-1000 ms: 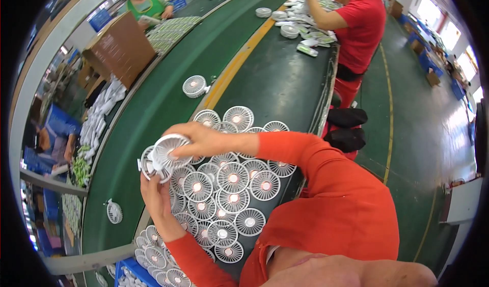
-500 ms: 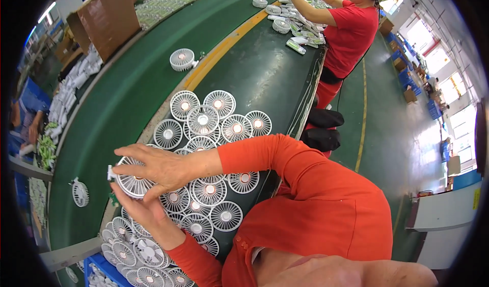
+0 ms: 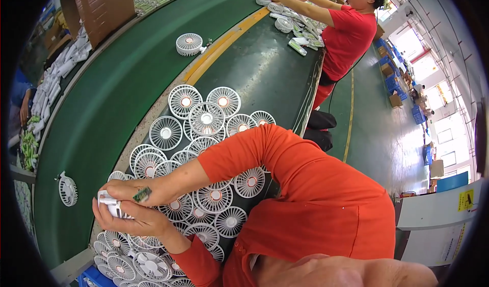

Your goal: The person assembles portable fans by hand, fitting fan motor bodies and front covers together and placing the assembled fans onto the conveyor belt.

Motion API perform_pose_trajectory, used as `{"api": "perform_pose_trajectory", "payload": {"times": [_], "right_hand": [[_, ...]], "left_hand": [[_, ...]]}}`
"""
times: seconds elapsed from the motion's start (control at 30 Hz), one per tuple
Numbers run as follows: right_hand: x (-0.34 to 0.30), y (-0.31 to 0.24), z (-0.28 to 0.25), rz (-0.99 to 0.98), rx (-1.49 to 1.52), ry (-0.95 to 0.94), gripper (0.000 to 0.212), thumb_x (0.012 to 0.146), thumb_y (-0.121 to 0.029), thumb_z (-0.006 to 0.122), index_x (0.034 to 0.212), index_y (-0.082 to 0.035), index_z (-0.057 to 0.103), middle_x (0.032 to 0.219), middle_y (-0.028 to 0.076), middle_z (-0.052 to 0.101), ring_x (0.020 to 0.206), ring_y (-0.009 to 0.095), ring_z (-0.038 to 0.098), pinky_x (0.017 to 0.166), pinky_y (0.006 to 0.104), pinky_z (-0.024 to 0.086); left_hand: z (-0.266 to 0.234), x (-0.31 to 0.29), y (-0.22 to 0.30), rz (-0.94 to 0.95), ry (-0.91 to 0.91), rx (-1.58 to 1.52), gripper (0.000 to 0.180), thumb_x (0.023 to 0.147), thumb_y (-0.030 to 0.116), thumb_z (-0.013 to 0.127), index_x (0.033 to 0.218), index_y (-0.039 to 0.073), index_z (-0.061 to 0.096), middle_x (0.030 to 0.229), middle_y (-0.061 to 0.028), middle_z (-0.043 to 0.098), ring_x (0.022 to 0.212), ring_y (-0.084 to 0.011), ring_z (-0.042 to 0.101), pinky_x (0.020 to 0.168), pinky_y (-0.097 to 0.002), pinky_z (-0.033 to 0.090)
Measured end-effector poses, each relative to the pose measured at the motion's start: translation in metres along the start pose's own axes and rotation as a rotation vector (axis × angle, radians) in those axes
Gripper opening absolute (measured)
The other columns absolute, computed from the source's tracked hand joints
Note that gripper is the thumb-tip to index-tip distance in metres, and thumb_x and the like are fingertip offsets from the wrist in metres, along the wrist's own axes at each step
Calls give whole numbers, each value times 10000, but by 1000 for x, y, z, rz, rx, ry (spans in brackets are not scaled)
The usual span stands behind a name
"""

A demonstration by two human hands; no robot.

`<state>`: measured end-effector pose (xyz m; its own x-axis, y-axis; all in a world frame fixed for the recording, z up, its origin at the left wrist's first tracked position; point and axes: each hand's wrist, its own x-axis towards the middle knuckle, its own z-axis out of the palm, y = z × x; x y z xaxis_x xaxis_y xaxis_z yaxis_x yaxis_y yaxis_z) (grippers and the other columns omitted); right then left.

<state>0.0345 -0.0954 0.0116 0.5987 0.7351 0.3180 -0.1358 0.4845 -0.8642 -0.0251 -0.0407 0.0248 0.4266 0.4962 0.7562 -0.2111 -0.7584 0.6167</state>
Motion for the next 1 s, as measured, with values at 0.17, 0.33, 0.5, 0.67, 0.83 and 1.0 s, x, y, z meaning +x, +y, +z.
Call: {"api": "perform_pose_trajectory", "payload": {"times": [0.17, 0.33, 0.5, 0.67, 0.83, 1.0], "right_hand": [[14, -17, 9, 167, 22, 5, 408, 1016, -432, 346, 904, -67, 492, 883, -4, 474, 795, 76, 425, 701, 244, 397], [46, -29, -54, 148, -626, -112, 575, 914, -509, 522, 1220, -24, 551, 1080, 170, 616, 1016, 248, 598, 898, 367, 471], [75, -49, -181, -12, -1372, 273, 866, 709, -608, 690, 1322, -25, 505, 1287, 233, 546, 1198, 391, 489, 1050, 443, 373], [46, -80, -251, -28, -1717, 371, 686, 760, -464, 714, 1320, -121, 516, 1326, 272, 482, 1266, 442, 416, 1055, 496, 364], [20, -115, -320, 175, -1963, 864, 779, 727, -546, 732, 1345, -138, 489, 1348, 331, 427, 1272, 457, 414, 1032, 536, 379], [-31, -137, -398, 434, -1933, 998, 748, 760, -483, 721, 1389, -192, 438, 1253, 248, 536, 1116, 441, 550, 926, 523, 466]], "left_hand": [[-6, 4, -10, 91, -38, 57, 444, 1004, 333, 440, 1278, -16, 432, 1334, -202, 443, 1175, -322, 481, 976, -428, 412], [9, -4, -11, -162, -216, -153, 556, 960, 244, 527, 1420, 8, 323, 1450, -189, 357, 1314, -302, 390, 1059, -441, 331], [6, 2, -6, -29, -429, 87, 485, 925, 192, 569, 1364, 21, 453, 1455, -205, 368, 1329, -339, 365, 1071, -438, 293], [1, 1, -14, -85, -395, 67, 374, 903, 142, 572, 1267, 55, 562, 1437, -208, 396, 1294, -347, 402, 1028, -443, 345], [-4, 0, -17, -56, -420, 42, 347, 869, 140, 609, 1192, 16, 586, 1407, -218, 422, 1295, -389, 373, 1072, -490, 278], [6, -2, -5, -48, -434, -47, 315, 873, 149, 613, 1169, 40, 603, 1373, -188, 461, 1281, -357, 405, 1071, -469, 288]]}}
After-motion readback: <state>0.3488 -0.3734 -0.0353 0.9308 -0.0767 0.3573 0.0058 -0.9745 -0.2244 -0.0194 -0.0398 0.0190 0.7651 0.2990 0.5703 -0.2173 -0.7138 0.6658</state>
